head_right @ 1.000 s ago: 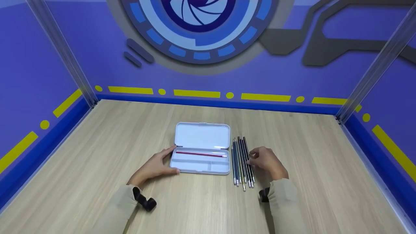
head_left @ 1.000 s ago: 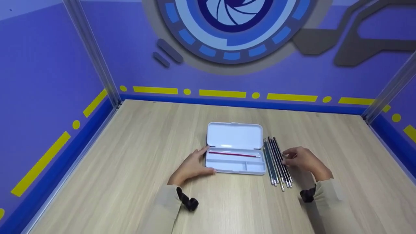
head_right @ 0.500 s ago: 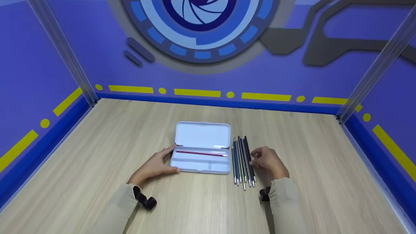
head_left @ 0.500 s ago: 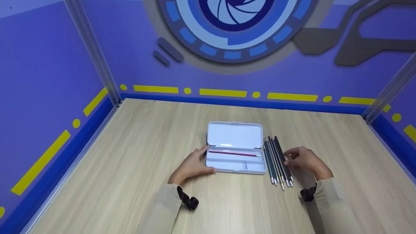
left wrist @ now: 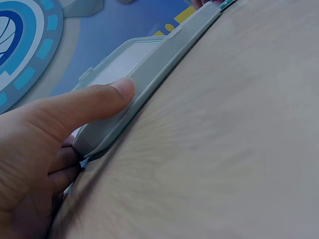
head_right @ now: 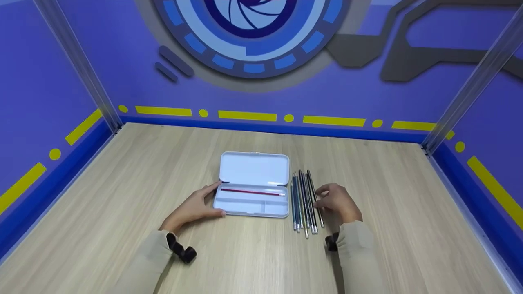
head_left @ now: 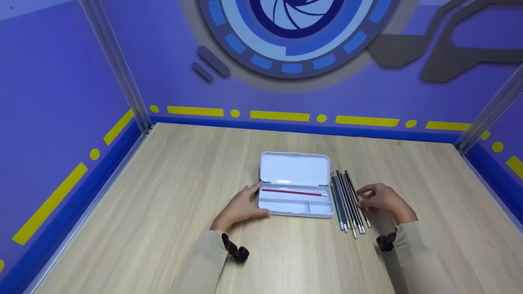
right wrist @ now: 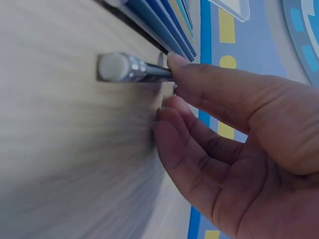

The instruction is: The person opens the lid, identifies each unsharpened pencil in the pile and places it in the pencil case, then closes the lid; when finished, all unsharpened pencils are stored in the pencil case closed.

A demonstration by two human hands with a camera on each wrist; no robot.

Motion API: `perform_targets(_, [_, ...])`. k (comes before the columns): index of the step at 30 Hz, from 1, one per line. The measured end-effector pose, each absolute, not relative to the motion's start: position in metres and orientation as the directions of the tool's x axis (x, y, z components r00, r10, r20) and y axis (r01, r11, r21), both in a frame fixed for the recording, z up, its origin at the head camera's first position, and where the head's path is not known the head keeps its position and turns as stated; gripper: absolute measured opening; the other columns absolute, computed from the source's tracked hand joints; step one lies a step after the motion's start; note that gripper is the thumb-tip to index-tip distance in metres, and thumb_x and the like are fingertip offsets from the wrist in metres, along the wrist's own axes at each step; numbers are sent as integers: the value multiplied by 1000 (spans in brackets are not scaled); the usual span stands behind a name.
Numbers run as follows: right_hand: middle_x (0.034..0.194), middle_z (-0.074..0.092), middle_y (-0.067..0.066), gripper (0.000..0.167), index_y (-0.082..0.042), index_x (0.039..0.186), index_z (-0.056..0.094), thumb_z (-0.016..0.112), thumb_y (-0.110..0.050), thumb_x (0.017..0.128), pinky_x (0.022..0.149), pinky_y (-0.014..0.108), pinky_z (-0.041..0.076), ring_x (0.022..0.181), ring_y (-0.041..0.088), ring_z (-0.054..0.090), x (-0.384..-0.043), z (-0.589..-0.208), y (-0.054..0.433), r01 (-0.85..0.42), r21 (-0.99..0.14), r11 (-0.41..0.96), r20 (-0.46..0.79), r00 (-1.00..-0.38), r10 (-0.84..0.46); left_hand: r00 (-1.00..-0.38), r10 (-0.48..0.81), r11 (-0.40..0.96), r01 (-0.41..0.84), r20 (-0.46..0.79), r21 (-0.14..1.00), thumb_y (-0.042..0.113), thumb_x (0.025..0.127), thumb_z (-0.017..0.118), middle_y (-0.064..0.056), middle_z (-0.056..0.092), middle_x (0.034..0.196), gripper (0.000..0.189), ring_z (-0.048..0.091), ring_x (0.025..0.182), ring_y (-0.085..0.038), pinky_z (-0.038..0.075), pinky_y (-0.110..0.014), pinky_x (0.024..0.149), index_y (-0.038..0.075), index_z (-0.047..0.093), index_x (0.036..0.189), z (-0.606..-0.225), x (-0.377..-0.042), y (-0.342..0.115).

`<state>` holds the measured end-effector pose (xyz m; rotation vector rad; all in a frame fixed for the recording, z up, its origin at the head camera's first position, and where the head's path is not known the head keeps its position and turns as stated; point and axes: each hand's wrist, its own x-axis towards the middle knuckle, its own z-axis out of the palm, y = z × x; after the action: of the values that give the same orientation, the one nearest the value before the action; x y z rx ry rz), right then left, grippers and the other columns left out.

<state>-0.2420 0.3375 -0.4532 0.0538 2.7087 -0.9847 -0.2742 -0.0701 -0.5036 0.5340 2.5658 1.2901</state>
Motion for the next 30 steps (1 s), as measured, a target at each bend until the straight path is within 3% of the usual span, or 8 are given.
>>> perform_targets(14, [83,70,16,51,13,126,53,70,-3,81,58,32,56,64,15,65,-236,-451,337,154,-662,734,-265,-963,-38,-904,426,545,233,-27,805,43,68,85,-15,29,156,102,16,145,-43,21,-57,116,21,32,151,-503,-275,-70])
perform_targets(30, [99,69,23,53,14,129,51,68,-10,85,63,34,57,74,16,66,-237,-451,344,146,-683,716,-282,-956,-75,-903,428,551,227,-37,803,44,67,85,-14,26,157,102,16,145,-44,20,-58,116,22,32,151,-504,-274,-71])
